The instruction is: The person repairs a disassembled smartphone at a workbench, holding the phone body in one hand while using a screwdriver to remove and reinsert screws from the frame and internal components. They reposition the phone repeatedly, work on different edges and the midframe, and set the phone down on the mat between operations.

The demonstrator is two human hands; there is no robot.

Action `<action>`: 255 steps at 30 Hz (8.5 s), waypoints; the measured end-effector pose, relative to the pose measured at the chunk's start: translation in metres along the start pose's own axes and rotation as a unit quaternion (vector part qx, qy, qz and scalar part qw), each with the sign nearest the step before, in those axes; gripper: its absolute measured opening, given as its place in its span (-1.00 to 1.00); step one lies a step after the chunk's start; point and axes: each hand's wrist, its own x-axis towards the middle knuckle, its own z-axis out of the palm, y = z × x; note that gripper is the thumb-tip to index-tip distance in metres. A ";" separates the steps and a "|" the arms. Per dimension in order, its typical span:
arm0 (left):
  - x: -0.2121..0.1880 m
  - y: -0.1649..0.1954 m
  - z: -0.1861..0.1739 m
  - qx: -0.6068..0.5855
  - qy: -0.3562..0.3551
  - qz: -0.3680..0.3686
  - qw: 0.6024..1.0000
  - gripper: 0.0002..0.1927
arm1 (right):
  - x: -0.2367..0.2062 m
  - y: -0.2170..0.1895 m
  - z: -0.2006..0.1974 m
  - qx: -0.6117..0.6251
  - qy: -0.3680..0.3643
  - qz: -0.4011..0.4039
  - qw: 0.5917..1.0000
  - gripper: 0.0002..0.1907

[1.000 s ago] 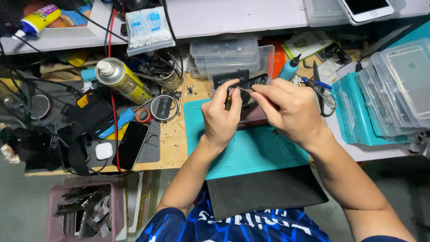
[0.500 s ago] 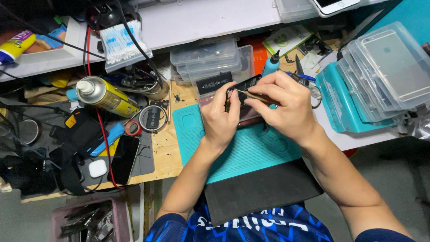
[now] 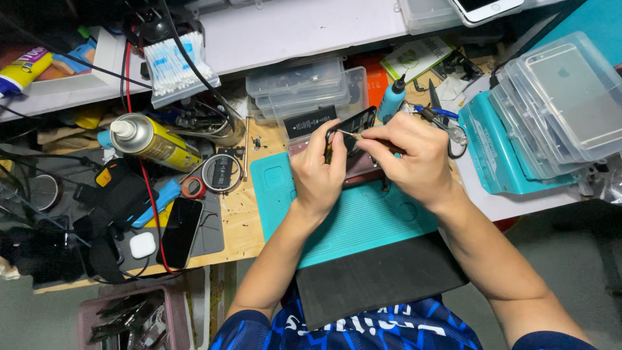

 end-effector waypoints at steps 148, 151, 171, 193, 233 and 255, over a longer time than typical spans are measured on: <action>-0.015 -0.035 -0.027 -0.459 -0.100 -0.258 0.844 -0.69 | 0.034 -0.002 0.025 0.094 -0.067 -0.175 0.978 -0.19; -0.015 -0.034 -0.027 -0.441 -0.097 -0.245 0.858 -0.69 | 0.032 -0.004 0.026 0.118 -0.066 -0.149 0.980 -0.20; -0.007 -0.028 -0.032 -0.441 -0.101 -0.245 0.857 -0.68 | 0.019 0.006 0.030 0.242 -0.052 -0.076 0.966 -0.15; -0.008 -0.055 -0.053 -0.447 -0.015 -0.270 0.853 -0.72 | 0.014 0.057 -0.004 0.343 0.057 0.213 0.913 -0.42; -0.014 -0.105 -0.082 -0.538 0.037 -0.366 0.758 -0.61 | 0.005 0.059 0.059 0.091 -0.110 0.201 0.969 -0.79; -0.029 -0.060 -0.046 -0.623 0.076 -0.364 0.688 -0.67 | -0.041 0.074 0.042 0.386 -0.084 0.360 0.845 -0.91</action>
